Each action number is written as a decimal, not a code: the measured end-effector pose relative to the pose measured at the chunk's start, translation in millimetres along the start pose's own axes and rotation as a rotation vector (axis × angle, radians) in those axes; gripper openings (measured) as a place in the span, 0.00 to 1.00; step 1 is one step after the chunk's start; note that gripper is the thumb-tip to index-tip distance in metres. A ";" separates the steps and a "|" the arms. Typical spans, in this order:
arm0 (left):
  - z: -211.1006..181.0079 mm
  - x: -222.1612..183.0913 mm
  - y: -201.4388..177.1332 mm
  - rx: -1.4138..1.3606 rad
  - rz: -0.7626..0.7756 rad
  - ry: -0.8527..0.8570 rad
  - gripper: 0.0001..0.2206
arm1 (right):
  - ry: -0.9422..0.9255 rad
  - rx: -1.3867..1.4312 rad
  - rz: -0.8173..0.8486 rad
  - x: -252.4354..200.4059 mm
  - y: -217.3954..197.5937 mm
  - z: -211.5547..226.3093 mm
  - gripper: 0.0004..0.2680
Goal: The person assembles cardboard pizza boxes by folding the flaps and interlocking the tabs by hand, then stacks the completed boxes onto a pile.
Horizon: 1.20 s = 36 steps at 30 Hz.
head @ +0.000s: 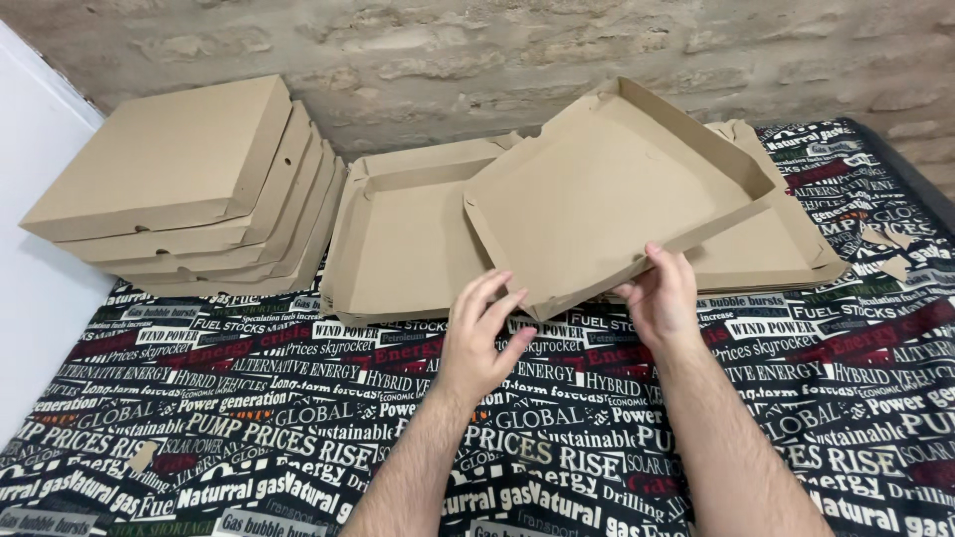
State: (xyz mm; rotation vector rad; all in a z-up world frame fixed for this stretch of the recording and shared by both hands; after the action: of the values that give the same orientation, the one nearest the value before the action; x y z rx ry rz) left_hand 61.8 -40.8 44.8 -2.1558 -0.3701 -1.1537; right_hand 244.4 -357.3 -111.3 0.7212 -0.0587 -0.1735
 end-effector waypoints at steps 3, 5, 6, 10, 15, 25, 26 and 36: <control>-19.9 3.6 0.8 0.051 -0.013 0.039 0.15 | -0.023 -0.013 -0.041 -5.2 7.6 -1.4 0.12; -17.2 1.8 -1.0 0.054 -0.060 0.015 0.05 | -0.029 -0.011 -0.072 -5.7 7.1 -3.5 0.10; -17.0 2.7 -2.8 0.054 -0.060 0.015 0.05 | -0.029 -0.011 -0.072 -12.0 13.2 1.9 0.10; -11.2 2.0 -6.9 0.013 -0.078 -0.008 0.03 | -0.019 0.038 -0.124 -33.1 31.0 21.4 0.10; -16.6 3.9 -7.5 -0.015 -0.097 -0.001 0.03 | -0.027 0.050 -0.112 -31.2 32.7 20.3 0.09; -20.9 7.3 -18.3 -0.043 -0.208 -0.019 0.03 | -0.040 -0.015 -0.044 -31.5 35.6 -2.3 0.11; -25.8 8.5 -20.1 -0.051 -0.201 -0.010 0.04 | -0.035 -0.020 -0.047 -32.0 36.0 -4.3 0.11; -17.5 9.4 -26.0 -0.064 -0.203 -0.022 0.03 | -0.066 -0.022 -0.119 -27.4 26.6 10.7 0.14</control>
State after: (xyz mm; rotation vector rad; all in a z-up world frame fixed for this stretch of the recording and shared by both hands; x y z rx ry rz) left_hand 42.6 -33.6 70.2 -2.2276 -0.5811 -1.2683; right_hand 219.9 -339.8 -85.5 0.6972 -0.0766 -0.3114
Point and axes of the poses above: each hand's wrist, its own x-axis towards the middle knuckle, its own y-axis out of the palm, z = x × y, the point moved 9 cm from there along x, towards the middle knuckle, and after that the axes turned 6 degrees about -z, right-handed, at the moved point
